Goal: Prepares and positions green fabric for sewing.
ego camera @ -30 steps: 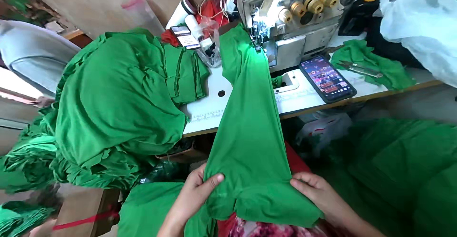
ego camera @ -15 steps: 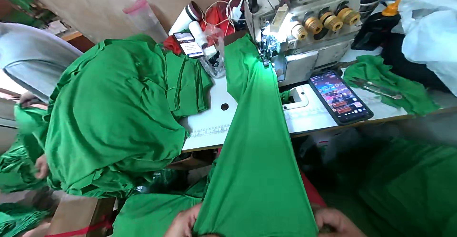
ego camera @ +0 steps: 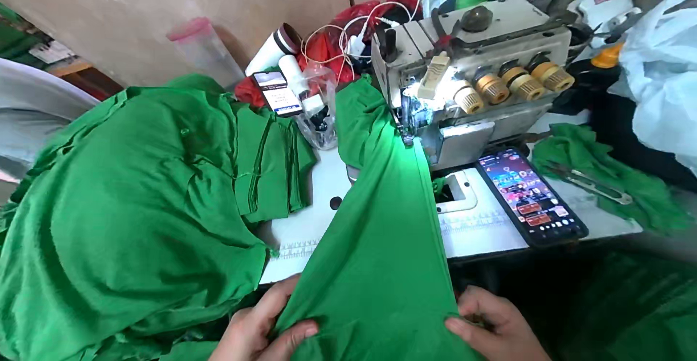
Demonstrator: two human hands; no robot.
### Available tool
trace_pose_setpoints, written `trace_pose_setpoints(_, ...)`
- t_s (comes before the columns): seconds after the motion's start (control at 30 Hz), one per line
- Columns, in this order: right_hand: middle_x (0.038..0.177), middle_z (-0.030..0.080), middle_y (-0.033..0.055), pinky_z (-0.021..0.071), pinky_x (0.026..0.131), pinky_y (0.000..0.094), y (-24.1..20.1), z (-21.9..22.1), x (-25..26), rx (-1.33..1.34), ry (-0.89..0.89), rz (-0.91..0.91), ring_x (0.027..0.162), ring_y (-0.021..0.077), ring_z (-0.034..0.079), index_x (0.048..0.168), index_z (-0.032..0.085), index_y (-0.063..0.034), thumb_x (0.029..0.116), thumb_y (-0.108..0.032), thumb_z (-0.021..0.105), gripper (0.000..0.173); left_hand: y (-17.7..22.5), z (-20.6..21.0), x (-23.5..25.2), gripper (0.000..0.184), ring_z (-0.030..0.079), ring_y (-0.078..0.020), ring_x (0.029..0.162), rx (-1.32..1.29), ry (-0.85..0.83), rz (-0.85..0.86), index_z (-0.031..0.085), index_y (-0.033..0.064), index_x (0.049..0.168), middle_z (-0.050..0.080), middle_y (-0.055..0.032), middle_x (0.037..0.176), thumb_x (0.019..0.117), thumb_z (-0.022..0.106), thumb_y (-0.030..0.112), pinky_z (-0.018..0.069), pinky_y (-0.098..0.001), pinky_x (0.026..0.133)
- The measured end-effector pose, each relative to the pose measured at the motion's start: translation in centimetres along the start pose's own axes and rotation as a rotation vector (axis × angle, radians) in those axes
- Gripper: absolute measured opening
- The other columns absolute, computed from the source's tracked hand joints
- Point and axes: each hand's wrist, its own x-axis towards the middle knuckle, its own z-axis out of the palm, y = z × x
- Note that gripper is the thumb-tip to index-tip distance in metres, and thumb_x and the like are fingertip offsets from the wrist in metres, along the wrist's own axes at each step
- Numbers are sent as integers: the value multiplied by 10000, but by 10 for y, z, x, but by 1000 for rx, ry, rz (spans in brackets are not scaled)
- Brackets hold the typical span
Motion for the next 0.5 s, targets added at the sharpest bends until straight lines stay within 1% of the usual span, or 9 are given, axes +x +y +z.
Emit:
trace_pose_setpoints(0.07, 793, 661, -137, 519, 659, 101, 2, 1, 16, -42, 55, -54, 716, -96, 598, 892, 674, -175, 891, -134, 752, 88, -5, -5, 16, 407, 674, 65, 990, 89, 23, 54, 589, 94, 1338, 744, 42, 1111, 985, 682, 275, 565, -165, 890)
trace_pose_setpoints(0.13, 826, 669, -147, 528, 677, 92, 6, 3, 33, -78, 114, -130, 744, -98, 611, 931, 678, -203, 917, -192, 738, 62, -6, -9, 30, 404, 678, 65, 955, 161, 56, 85, 588, 107, 1346, 747, 32, 1088, 999, 659, 303, 564, -148, 856)
trace_pose_setpoints(0.17, 855, 675, -151, 533, 701, 92, 8, 3, 41, -95, 131, -174, 773, -97, 620, 965, 678, -211, 955, -232, 702, 33, -6, -12, 37, 405, 676, 67, 952, 188, 69, 103, 587, 114, 1351, 744, 32, 1091, 1005, 648, 316, 560, -142, 852)
trace_pose_setpoints(0.27, 946, 684, -145, 535, 753, 94, 8, 3, 65, -116, 146, -259, 842, -93, 631, 1071, 676, -203, 1048, -277, 565, 136, -3, -19, 60, 426, 668, 63, 986, 258, 118, 148, 574, 125, 1367, 733, 33, 1126, 1008, 640, 345, 550, -137, 878)
trace_pose_setpoints(0.33, 931, 693, -152, 545, 726, 98, 4, 5, 80, -82, 192, -270, 814, -86, 642, 1065, 675, -211, 1037, -247, 584, 101, 0, -23, 74, 463, 681, 45, 927, 311, 180, 164, 578, 114, 1361, 742, 21, 1067, 987, 661, 374, 565, -145, 832)
trace_pose_setpoints(0.37, 910, 701, -157, 553, 701, 102, 1, 6, 88, -48, 230, -262, 785, -81, 650, 1036, 677, -221, 1009, -210, 622, 61, 3, -25, 82, 476, 674, 25, 866, 331, 217, 172, 581, 114, 1359, 735, 8, 1021, 978, 671, 384, 561, -154, 785)
trace_pose_setpoints(0.4, 891, 706, -158, 557, 682, 110, -3, 6, 96, -17, 268, -251, 760, -72, 654, 1001, 677, -224, 976, -166, 657, 66, 6, -27, 89, 499, 656, 9, 830, 343, 248, 181, 568, 124, 1383, 719, -2, 1025, 974, 678, 388, 548, -159, 752)
trace_pose_setpoints(0.47, 852, 701, -158, 557, 660, 121, -9, 6, 116, 9, 325, -264, 727, -65, 648, 952, 666, -208, 937, -106, 688, 105, 14, -31, 102, 542, 655, 0, 825, 369, 308, 206, 523, 140, 1426, 708, 0, 1108, 965, 693, 369, 557, -166, 729)
trace_pose_setpoints(0.5, 842, 697, -154, 556, 657, 123, -11, 5, 126, 6, 342, -281, 720, -62, 644, 941, 662, -193, 925, -83, 690, 115, 17, -32, 107, 555, 650, -10, 843, 380, 331, 226, 505, 125, 1438, 691, -16, 1169, 965, 697, 344, 559, -175, 736)
